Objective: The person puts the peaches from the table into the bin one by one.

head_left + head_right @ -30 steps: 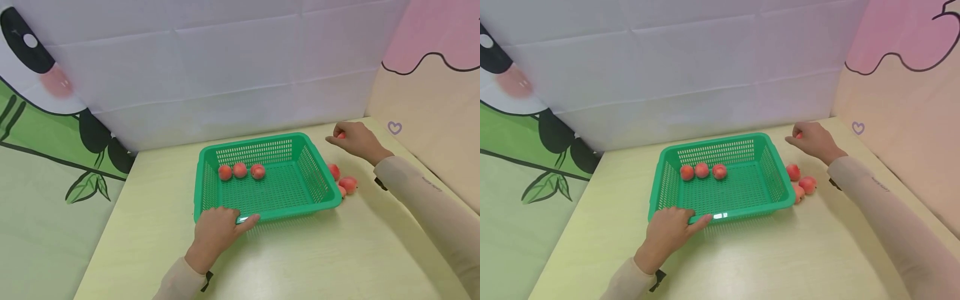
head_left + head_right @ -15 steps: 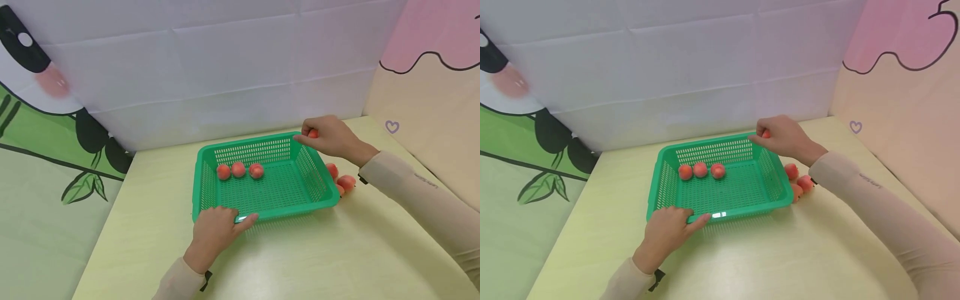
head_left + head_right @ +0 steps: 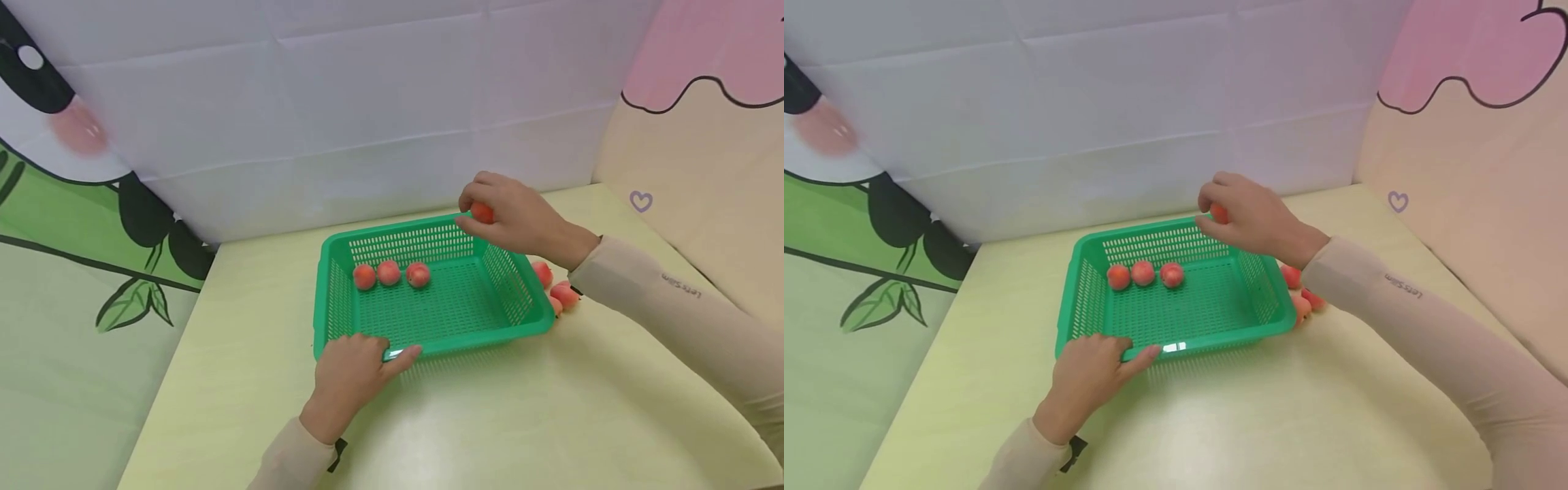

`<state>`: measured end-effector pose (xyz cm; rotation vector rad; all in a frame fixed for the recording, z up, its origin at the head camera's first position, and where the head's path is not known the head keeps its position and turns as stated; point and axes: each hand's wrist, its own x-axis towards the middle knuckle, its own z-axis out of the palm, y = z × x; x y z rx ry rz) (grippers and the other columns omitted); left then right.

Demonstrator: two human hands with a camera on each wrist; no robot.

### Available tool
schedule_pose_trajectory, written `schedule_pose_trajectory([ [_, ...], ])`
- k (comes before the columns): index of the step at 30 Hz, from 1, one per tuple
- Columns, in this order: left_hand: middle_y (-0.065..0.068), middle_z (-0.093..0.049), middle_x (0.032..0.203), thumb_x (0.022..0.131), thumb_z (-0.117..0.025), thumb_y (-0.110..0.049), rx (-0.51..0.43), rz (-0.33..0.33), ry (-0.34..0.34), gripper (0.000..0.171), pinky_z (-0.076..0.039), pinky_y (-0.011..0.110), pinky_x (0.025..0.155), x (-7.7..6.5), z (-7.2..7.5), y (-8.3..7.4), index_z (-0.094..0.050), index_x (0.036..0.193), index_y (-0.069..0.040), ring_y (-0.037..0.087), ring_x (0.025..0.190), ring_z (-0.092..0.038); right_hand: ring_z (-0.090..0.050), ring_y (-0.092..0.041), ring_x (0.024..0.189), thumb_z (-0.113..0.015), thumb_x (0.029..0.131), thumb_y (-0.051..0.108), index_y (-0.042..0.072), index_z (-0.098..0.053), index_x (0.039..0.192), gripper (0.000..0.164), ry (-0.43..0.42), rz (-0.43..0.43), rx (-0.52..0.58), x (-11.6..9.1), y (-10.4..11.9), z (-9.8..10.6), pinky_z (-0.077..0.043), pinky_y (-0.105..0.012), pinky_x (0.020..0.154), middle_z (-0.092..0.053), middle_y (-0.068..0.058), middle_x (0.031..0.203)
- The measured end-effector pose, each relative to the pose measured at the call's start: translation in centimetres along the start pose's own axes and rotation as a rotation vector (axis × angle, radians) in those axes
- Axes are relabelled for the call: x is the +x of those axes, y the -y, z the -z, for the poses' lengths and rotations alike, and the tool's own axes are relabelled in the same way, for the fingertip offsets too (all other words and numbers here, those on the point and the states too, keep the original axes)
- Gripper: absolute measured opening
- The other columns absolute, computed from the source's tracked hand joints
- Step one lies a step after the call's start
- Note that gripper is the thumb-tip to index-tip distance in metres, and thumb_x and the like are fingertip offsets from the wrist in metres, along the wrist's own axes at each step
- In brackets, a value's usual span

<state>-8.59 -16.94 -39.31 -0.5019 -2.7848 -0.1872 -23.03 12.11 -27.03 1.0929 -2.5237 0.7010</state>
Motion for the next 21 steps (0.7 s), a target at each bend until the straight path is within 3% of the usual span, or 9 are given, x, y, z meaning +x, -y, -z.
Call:
schedule_pose_trajectory([
  [9,-0.012,-0.012,0.053,0.099,-0.054,-0.074,-0.009,0.002,0.004,0.073,-0.014,0.024,0.041,0.0,0.0,0.0,-0.028,0.054,-0.023,0.007,0.043,-0.015,-0.052,-0.023,0.092,-0.073,0.097,0.013,0.005,-0.066,0.106,0.014,0.041,0.021,0.058,0.6,0.4,-0.6,-0.047,-0.040,0.076,-0.058,-0.007,0.105],
  [16,-0.012,-0.011,0.054,0.099,-0.056,-0.072,-0.006,-0.008,-0.017,0.073,-0.014,0.023,0.041,-0.1,0.0,0.0,-0.028,0.054,-0.023,0.006,0.043,-0.014,-0.046,-0.027,0.106,-0.066,0.091,0.004,0.001,-0.059,0.126,0.036,0.125,-0.055,0.114,1.0,0.3,-1.2,-0.046,-0.042,0.084,-0.045,-0.014,0.121],
  [21,-0.011,-0.013,0.053,0.098,-0.061,-0.069,-0.005,0.000,-0.012,0.072,-0.016,0.024,0.040,0.0,-0.1,-0.1,-0.031,0.053,-0.022,0.007,0.042,-0.017,-0.043,-0.029,0.114,-0.064,0.089,-0.003,0.001,-0.055,0.127,0.039,0.120,-0.045,0.125,1.2,0.1,-1.6,-0.048,-0.043,0.088,-0.036,-0.018,0.133],
])
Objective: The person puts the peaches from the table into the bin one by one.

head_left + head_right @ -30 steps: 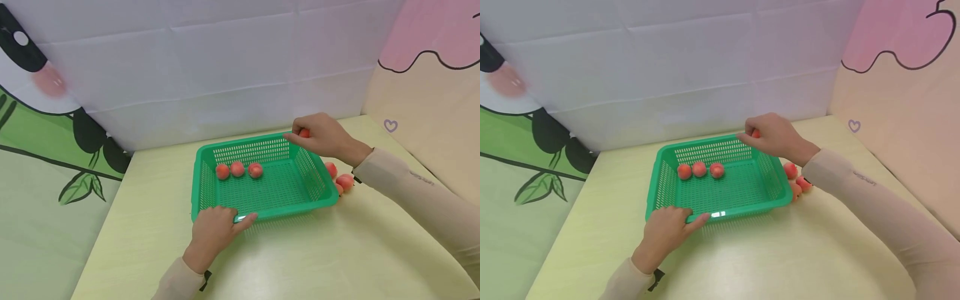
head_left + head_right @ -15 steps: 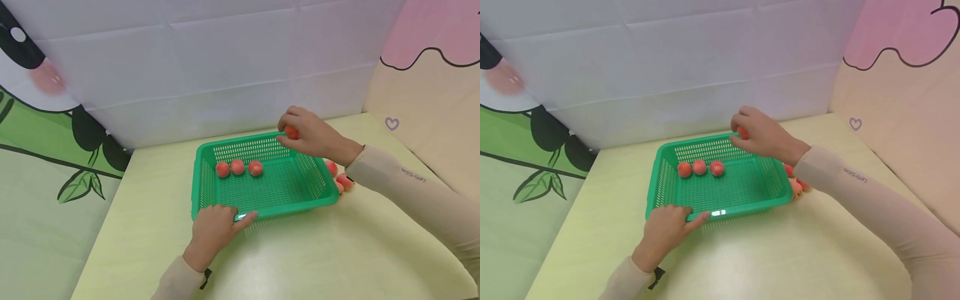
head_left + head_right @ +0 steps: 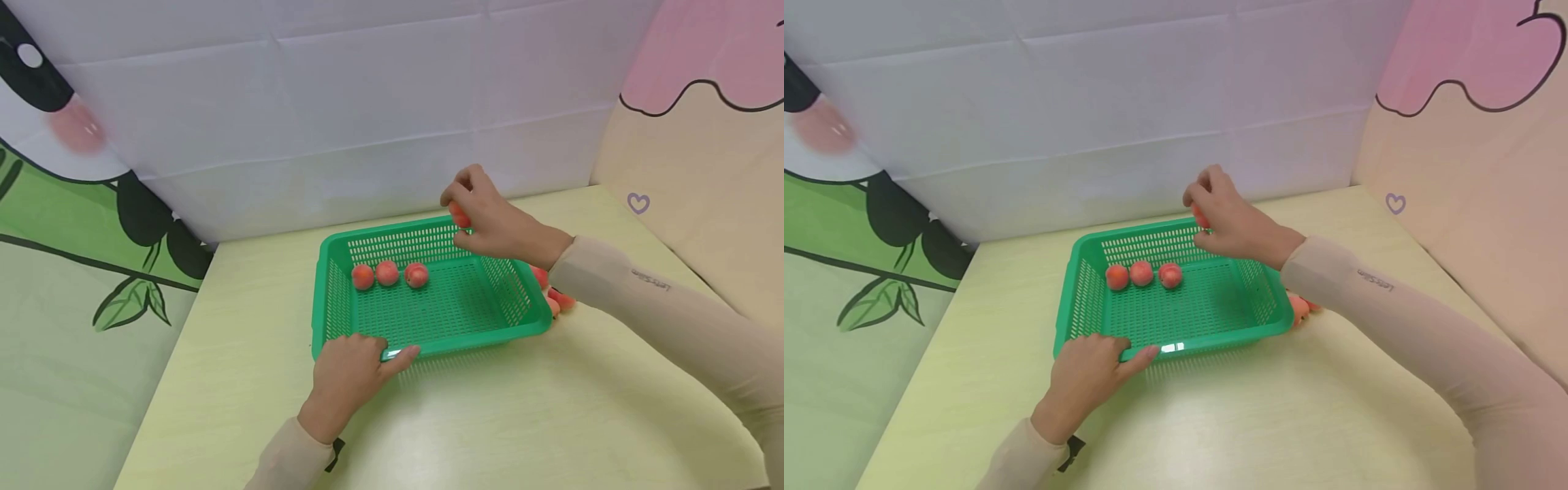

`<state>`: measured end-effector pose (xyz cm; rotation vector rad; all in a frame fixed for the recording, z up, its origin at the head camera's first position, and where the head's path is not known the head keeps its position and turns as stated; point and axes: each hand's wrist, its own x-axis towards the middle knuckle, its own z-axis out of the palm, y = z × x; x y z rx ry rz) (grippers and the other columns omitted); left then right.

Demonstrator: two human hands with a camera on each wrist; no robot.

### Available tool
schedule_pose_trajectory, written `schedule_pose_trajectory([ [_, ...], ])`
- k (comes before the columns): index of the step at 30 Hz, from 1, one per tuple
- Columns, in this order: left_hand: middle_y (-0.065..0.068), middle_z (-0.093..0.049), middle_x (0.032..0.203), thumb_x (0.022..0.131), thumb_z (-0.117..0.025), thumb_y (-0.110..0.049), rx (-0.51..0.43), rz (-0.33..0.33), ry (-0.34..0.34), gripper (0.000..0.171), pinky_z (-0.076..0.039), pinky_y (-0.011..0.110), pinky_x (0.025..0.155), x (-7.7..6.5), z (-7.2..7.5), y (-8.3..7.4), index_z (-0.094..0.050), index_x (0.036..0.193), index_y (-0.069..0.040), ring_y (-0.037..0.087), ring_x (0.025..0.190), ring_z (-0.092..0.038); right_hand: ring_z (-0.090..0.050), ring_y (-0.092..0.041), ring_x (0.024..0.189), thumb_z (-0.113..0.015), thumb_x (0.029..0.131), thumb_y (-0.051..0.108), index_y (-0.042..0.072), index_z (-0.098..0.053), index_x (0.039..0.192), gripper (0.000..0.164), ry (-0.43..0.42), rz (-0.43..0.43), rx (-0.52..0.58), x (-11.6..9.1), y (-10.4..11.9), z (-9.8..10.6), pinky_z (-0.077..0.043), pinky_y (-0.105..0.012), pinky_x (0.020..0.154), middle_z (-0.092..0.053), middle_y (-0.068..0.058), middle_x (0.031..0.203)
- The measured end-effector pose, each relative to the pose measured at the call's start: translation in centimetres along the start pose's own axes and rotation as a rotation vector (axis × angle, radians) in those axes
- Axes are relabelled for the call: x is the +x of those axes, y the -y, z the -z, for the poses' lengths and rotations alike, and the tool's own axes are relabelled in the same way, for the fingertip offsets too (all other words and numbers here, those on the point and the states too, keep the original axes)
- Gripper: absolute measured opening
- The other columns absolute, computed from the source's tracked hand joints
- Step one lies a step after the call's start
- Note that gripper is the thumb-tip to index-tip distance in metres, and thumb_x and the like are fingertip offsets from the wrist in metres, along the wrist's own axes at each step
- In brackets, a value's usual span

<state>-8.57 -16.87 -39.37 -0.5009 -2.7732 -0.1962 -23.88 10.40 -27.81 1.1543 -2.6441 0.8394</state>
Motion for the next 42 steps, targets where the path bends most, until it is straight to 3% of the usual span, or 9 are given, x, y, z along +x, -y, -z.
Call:
schedule_pose_trajectory([
  [6,-0.011,-0.012,0.053,0.098,-0.062,-0.068,0.000,-0.009,-0.013,0.072,-0.016,0.024,0.041,0.0,0.0,0.1,-0.030,0.053,-0.022,0.007,0.042,-0.016,-0.042,-0.031,0.115,-0.063,0.093,-0.005,-0.001,-0.055,0.127,0.036,-0.003,0.028,-0.042,0.4,0.3,-0.1,-0.047,-0.043,0.090,-0.034,-0.021,0.131],
  [12,-0.011,-0.012,0.053,0.098,-0.060,-0.069,-0.006,-0.006,0.007,0.072,-0.015,0.024,0.041,0.0,0.1,0.1,-0.029,0.054,-0.022,0.007,0.043,-0.015,-0.052,-0.029,0.107,-0.067,0.096,-0.001,-0.002,-0.058,0.133,0.038,-0.004,0.033,-0.056,0.7,0.7,-0.2,-0.051,-0.041,0.090,-0.039,-0.019,0.129],
  [22,-0.011,-0.012,0.053,0.098,-0.062,-0.068,0.001,-0.003,0.009,0.072,-0.015,0.024,0.041,0.0,0.1,0.0,-0.030,0.053,-0.022,0.007,0.042,-0.016,-0.065,-0.024,0.101,-0.072,0.098,0.009,0.005,-0.058,0.143,0.048,0.047,0.015,-0.145,1.3,0.8,-0.3,-0.057,-0.039,0.087,-0.054,-0.010,0.128],
  [32,-0.011,-0.011,0.054,0.098,-0.061,-0.070,0.007,-0.011,-0.003,0.072,-0.014,0.024,0.041,0.0,0.1,0.0,-0.029,0.054,-0.022,0.006,0.044,-0.014,-0.068,-0.025,0.101,-0.073,0.100,0.027,0.009,-0.059,0.143,0.049,0.115,-0.057,-0.211,1.9,0.1,-0.8,-0.058,-0.047,0.082,-0.061,-0.007,0.134],
  [42,-0.011,-0.011,0.054,0.098,-0.060,-0.070,0.003,-0.007,0.011,0.072,-0.014,0.024,0.041,0.0,0.2,0.0,-0.028,0.054,-0.022,0.006,0.044,-0.014,-0.064,-0.025,0.102,-0.084,0.095,0.029,0.007,-0.065,0.135,0.050,0.173,-0.073,-0.201,2.6,-0.7,-1.7,-0.055,-0.045,0.085,-0.067,-0.005,0.120],
])
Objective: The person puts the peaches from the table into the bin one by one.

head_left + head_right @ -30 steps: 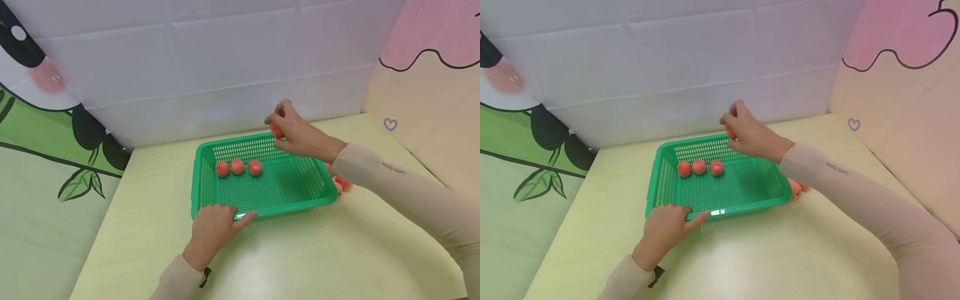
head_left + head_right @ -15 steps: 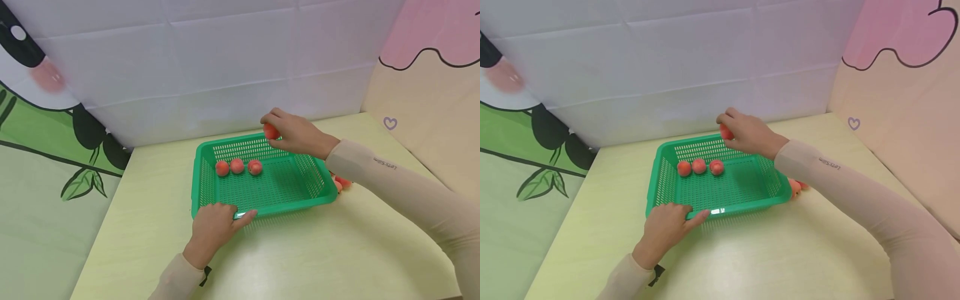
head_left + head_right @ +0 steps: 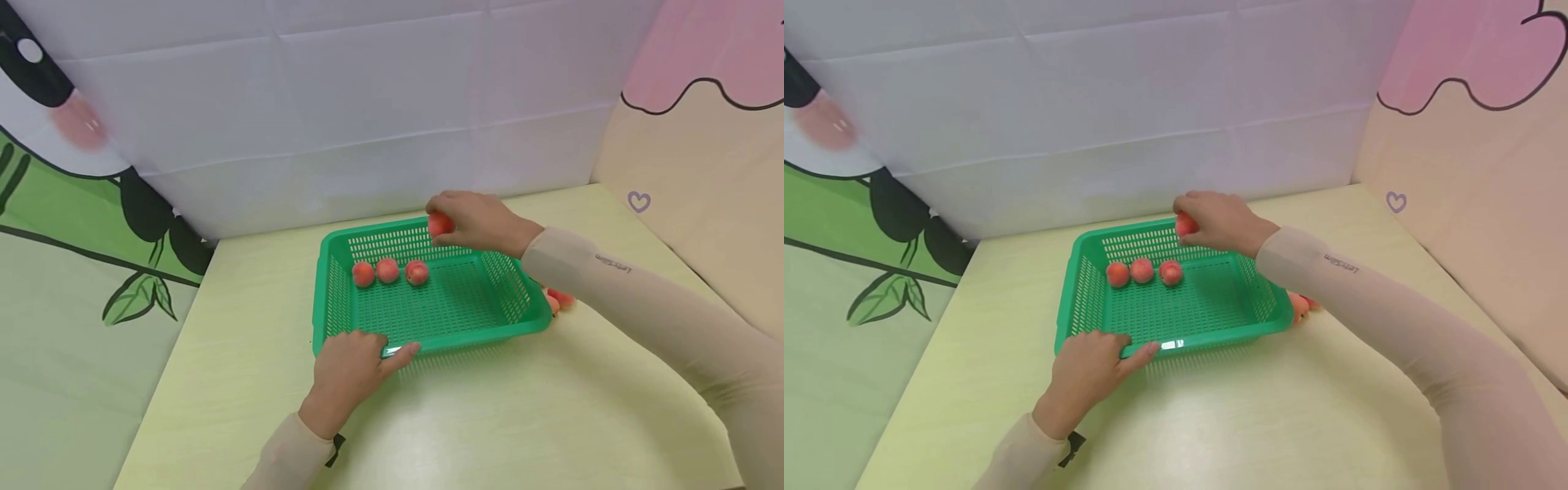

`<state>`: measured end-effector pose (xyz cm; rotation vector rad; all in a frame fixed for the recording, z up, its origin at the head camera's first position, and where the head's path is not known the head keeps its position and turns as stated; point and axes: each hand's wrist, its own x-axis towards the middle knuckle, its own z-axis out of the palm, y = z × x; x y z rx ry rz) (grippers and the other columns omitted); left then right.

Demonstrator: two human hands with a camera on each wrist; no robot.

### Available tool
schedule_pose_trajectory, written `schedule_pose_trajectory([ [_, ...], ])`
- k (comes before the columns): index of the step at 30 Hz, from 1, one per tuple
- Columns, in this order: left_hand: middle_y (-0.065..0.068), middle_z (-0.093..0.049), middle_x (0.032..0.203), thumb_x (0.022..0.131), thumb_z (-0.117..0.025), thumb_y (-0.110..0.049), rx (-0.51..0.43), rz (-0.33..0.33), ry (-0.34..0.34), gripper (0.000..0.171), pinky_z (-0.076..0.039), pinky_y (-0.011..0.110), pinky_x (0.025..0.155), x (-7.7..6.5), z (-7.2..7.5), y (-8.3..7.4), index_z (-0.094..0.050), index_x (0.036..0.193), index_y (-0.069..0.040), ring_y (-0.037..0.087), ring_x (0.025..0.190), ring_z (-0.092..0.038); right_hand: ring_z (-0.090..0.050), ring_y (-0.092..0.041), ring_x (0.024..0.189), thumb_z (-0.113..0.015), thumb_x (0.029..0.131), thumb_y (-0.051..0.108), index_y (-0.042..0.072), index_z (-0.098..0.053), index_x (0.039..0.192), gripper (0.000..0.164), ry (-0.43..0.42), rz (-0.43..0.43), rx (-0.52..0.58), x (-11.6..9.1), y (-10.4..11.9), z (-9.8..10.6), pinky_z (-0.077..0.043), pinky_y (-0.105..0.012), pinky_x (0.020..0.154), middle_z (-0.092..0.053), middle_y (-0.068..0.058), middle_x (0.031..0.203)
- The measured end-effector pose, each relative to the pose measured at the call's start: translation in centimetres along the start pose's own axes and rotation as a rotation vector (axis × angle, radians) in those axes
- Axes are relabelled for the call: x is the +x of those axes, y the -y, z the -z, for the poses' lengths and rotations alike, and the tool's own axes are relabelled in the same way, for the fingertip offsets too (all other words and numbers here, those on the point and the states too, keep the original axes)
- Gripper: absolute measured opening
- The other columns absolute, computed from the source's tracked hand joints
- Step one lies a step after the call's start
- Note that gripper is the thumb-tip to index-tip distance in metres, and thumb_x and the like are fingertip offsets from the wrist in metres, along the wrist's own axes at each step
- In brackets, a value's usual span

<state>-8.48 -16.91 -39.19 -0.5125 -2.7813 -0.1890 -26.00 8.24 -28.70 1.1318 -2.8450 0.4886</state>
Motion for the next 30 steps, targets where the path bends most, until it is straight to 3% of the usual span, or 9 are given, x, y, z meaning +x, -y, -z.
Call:
schedule_pose_trajectory([
  [4,-0.011,-0.010,0.054,0.098,-0.061,-0.069,0.000,0.002,0.004,0.072,-0.014,0.024,0.042,0.0,-0.1,0.0,-0.028,0.054,-0.022,0.006,0.045,-0.013,-0.062,-0.027,0.102,-0.087,0.091,0.017,0.006,-0.066,0.129,0.044,0.024,0.007,0.044,0.5,-0.2,-0.3,-0.054,-0.044,0.088,-0.066,-0.007,0.116],
  [9,-0.011,-0.010,0.055,0.099,-0.059,-0.070,-0.009,0.004,0.006,0.073,-0.012,0.024,0.043,0.0,-0.2,0.1,-0.026,0.055,-0.022,0.006,0.047,-0.011,-0.059,-0.027,0.095,-0.079,0.086,0.002,0.005,-0.066,0.115,0.032,0.048,-0.004,0.079,1.1,-0.3,-0.7,-0.053,-0.040,0.085,-0.060,-0.009,0.110],
  [15,-0.011,-0.011,0.054,0.099,-0.058,-0.070,-0.015,0.002,0.007,0.073,-0.013,0.024,0.042,0.1,-0.2,0.1,-0.027,0.054,-0.022,0.006,0.046,-0.012,-0.061,-0.027,0.097,-0.075,0.084,0.005,0.006,-0.070,0.118,0.034,0.085,0.009,-0.005,1.9,-0.8,-1.7,-0.053,-0.043,0.084,-0.062,-0.009,0.112],
  [18,-0.012,-0.011,0.053,0.100,-0.058,-0.070,-0.013,-0.002,0.004,0.073,-0.014,0.024,0.042,0.1,-0.1,0.1,-0.028,0.054,-0.022,0.006,0.045,-0.013,-0.061,-0.025,0.097,-0.076,0.087,0.010,0.010,-0.073,0.116,0.029,0.128,0.024,-0.066,2.4,-1.1,-2.3,-0.053,-0.045,0.081,-0.064,-0.007,0.108],
  [22,-0.012,-0.012,0.053,0.100,-0.058,-0.070,-0.015,0.000,0.005,0.073,-0.014,0.024,0.041,0.0,-0.1,0.0,-0.028,0.054,-0.022,0.006,0.044,-0.014,-0.058,-0.022,0.090,-0.074,0.089,0.009,0.014,-0.069,0.101,0.014,0.220,-0.011,-0.072,2.8,-1.2,-3.0,-0.048,-0.042,0.075,-0.064,-0.001,0.097],
  [25,-0.012,-0.012,0.053,0.099,-0.057,-0.071,-0.012,0.002,0.003,0.072,-0.014,0.024,0.041,0.1,-0.2,0.0,-0.029,0.054,-0.022,0.006,0.044,-0.014,-0.055,-0.020,0.085,-0.068,0.087,0.002,0.014,-0.063,0.093,0.014,0.283,-0.049,-0.038,3.0,-1.3,-3.5,-0.044,-0.038,0.074,-0.064,0.001,0.092],
  [30,-0.012,-0.012,0.052,0.100,-0.052,-0.075,-0.015,0.001,0.006,0.073,-0.014,0.024,0.041,0.1,-0.2,-0.1,-0.029,0.054,-0.023,0.007,0.044,-0.014,-0.051,-0.020,0.083,-0.061,0.087,-0.007,0.011,-0.058,0.094,0.020,0.363,-0.084,-0.040,3.3,-1.3,-4.4,-0.042,-0.035,0.076,-0.058,0.001,0.087],
])
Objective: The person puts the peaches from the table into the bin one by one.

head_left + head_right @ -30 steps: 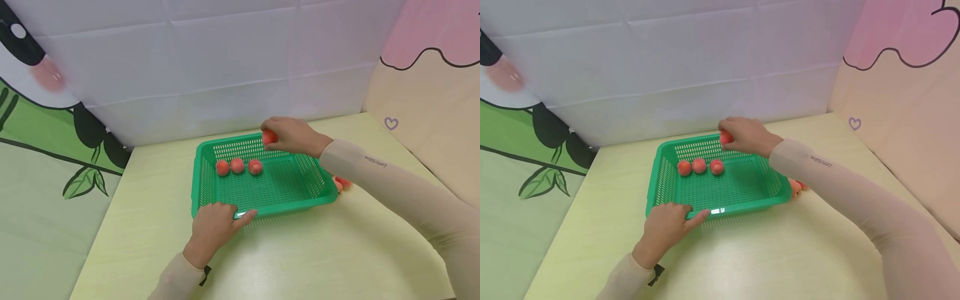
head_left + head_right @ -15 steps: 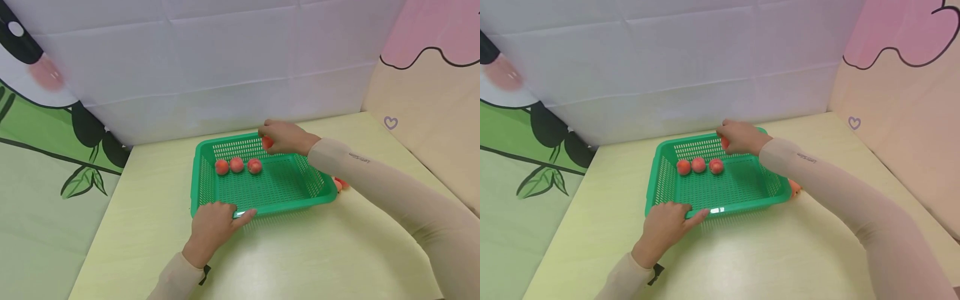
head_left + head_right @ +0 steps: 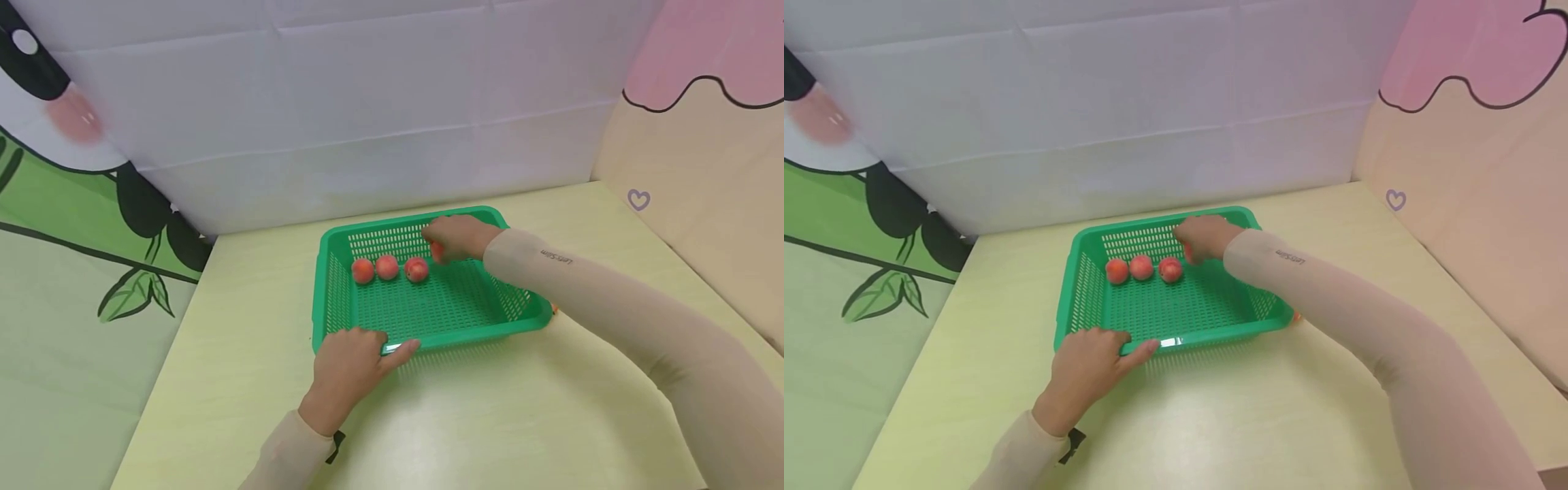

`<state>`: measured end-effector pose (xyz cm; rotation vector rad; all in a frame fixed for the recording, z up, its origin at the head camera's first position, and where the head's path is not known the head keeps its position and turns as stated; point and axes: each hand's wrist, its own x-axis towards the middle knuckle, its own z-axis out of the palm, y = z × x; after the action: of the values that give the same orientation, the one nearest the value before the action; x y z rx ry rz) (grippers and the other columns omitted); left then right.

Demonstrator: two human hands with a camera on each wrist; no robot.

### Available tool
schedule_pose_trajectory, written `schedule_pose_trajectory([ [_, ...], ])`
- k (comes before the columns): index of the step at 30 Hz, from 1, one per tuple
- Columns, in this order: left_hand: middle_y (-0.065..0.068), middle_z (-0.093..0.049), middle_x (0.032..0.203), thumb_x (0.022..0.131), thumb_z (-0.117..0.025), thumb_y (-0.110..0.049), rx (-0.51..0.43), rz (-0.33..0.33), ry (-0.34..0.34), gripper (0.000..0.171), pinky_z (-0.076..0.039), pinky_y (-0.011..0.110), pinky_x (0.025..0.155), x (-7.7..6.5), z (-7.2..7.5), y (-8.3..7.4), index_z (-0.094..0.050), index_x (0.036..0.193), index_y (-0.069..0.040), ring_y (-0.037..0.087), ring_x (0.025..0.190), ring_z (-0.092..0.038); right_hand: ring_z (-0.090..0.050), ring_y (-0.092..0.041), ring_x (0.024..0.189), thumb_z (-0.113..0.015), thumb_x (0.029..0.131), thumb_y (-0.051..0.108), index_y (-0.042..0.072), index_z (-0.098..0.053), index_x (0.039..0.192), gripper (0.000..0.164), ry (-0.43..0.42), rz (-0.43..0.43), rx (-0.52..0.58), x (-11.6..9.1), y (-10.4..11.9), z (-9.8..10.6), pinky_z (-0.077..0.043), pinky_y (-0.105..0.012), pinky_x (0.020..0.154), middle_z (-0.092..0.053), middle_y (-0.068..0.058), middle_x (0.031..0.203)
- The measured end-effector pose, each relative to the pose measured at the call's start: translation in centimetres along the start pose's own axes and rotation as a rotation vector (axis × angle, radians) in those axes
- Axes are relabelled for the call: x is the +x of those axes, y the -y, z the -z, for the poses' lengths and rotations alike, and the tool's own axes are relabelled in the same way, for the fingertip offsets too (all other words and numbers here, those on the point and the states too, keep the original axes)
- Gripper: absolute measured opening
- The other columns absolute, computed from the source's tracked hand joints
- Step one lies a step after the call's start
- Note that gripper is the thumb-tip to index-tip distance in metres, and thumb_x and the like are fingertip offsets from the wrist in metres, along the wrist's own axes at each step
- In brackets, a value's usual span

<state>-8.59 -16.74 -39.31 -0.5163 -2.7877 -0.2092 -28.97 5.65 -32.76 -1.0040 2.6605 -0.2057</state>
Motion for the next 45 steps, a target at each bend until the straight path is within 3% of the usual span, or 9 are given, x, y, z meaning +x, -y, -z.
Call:
schedule_pose_trajectory([
  [8,-0.012,-0.013,0.052,0.100,-0.053,-0.074,0.001,0.005,0.000,0.073,-0.014,0.024,0.041,0.0,0.1,0.0,-0.029,0.054,-0.022,0.007,0.043,-0.015,-0.050,-0.019,0.083,-0.062,0.092,-0.007,0.008,-0.062,0.101,0.018,0.087,-0.027,-0.036,0.7,0.7,0.0,-0.041,-0.035,0.075,-0.057,-0.001,0.090],
  [20,-0.011,-0.012,0.053,0.098,-0.060,-0.070,0.006,0.010,-0.004,0.073,-0.013,0.024,0.042,0.0,0.2,-0.1,-0.027,0.054,-0.022,0.007,0.045,-0.012,-0.040,-0.018,0.076,-0.059,0.089,-0.007,0.010,-0.057,0.090,0.017,0.132,-0.065,-0.113,2.1,1.3,-0.2,-0.036,-0.034,0.068,-0.052,-0.002,0.086],
  [27,-0.011,-0.012,0.052,0.099,-0.059,-0.071,0.008,0.007,-0.005,0.073,-0.014,0.024,0.041,0.0,0.2,-0.1,-0.029,0.054,-0.022,0.007,0.044,-0.014,-0.044,-0.018,0.076,-0.058,0.089,-0.010,0.004,-0.065,0.104,0.022,0.164,-0.067,-0.133,2.4,1.3,-0.4,-0.038,-0.033,0.069,-0.055,-0.001,0.085],
  [34,-0.011,-0.012,0.052,0.098,-0.060,-0.070,0.006,0.010,-0.006,0.073,-0.014,0.024,0.041,0.0,0.2,-0.1,-0.030,0.053,-0.021,0.008,0.044,-0.014,-0.047,-0.021,0.082,-0.059,0.085,-0.012,0.006,-0.065,0.099,0.024,0.120,-0.007,-0.184,2.5,1.7,-0.6,-0.042,-0.035,0.072,-0.059,-0.007,0.095],
  [39,-0.011,-0.012,0.052,0.097,-0.062,-0.069,0.015,-0.005,-0.025,0.073,-0.014,0.024,0.041,0.0,0.1,-0.1,-0.030,0.053,-0.021,0.007,0.044,-0.013,-0.052,-0.025,0.083,-0.061,0.087,-0.010,0.007,-0.064,0.097,0.020,0.088,0.044,-0.246,2.7,1.7,-0.9,-0.047,-0.039,0.077,-0.063,-0.011,0.110],
  [45,-0.011,-0.012,0.051,0.097,-0.063,-0.069,0.023,-0.002,-0.023,0.073,-0.015,0.025,0.040,0.0,0.0,-0.1,-0.031,0.052,-0.021,0.007,0.042,-0.015,-0.054,-0.026,0.084,-0.066,0.086,-0.008,0.005,-0.068,0.102,0.020,0.051,0.092,-0.284,2.8,1.6,-1.5,-0.053,-0.043,0.080,-0.061,-0.012,0.106],
])
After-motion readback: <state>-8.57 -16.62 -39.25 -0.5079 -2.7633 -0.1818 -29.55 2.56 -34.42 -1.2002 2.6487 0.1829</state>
